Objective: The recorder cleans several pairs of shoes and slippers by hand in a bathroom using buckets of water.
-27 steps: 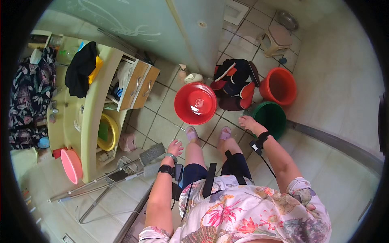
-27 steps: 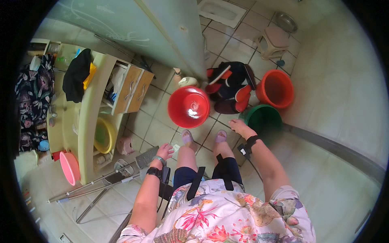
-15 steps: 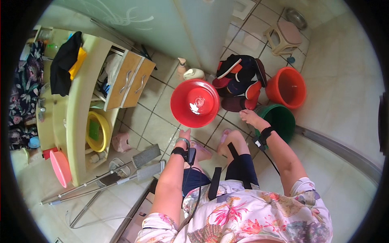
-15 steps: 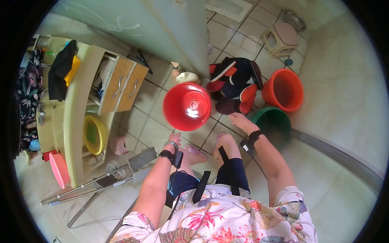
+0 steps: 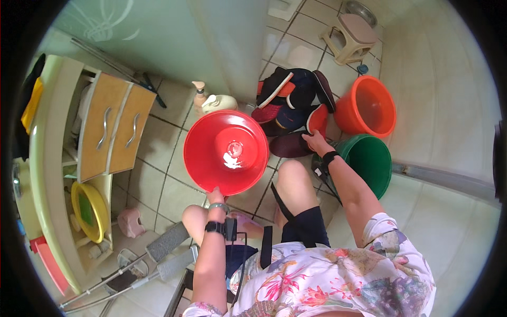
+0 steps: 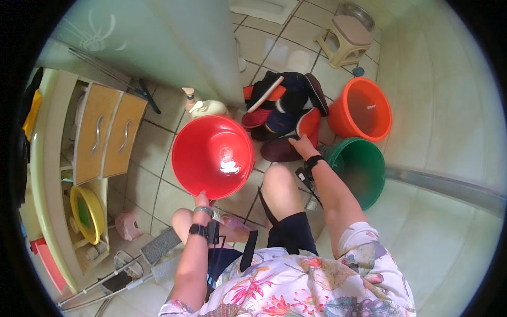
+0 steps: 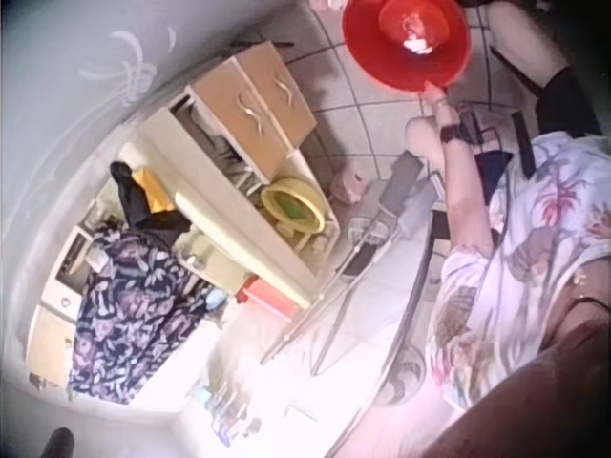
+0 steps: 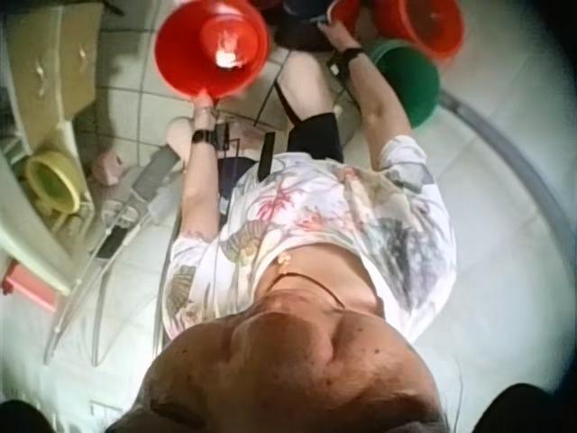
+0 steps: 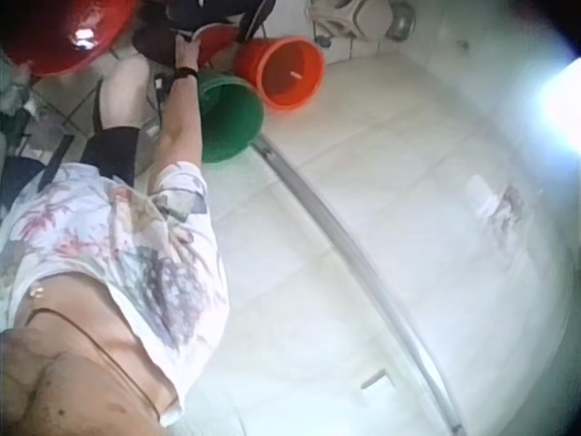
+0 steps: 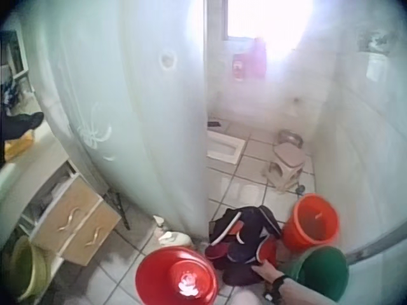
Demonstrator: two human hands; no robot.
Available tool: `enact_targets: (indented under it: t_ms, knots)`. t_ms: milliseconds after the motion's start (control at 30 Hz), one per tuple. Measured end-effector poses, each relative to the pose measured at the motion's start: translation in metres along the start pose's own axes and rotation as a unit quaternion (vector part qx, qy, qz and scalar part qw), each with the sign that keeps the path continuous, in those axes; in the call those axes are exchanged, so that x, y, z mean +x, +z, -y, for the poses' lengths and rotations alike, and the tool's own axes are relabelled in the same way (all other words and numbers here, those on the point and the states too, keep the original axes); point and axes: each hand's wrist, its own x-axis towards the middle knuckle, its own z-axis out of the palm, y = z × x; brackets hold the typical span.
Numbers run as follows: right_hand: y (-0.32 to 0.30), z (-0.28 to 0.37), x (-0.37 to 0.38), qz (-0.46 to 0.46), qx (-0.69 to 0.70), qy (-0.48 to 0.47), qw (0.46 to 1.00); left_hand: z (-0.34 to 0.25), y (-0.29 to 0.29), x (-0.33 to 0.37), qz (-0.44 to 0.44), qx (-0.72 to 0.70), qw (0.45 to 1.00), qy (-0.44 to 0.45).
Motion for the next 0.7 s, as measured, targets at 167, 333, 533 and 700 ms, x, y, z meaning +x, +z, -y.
enact_targets:
  t_ms: [167,333,533,700]
  knots:
    - [0.017,-0.019,0.032,-0.098,-0.105,0.111,0.983,-0.002,0.01,-0.012,-0.012,-0.075,0.997,-0.035]
    - [0.02,-0.038,0.059,-0.173,-0.139,0.126,0.967,-0.016,0.018,-0.025,0.024,-0.092,0.995,-0.027]
    - [0.027,-0.064,0.082,-0.189,-0.203,0.112,0.954,-0.023,0.015,-0.04,0.071,-0.111,0.99,-0.04]
    - [0.018,-0.07,0.089,-0.217,-0.145,0.132,0.956,-0.024,0.016,-0.042,0.052,-0.109,0.992,-0.04]
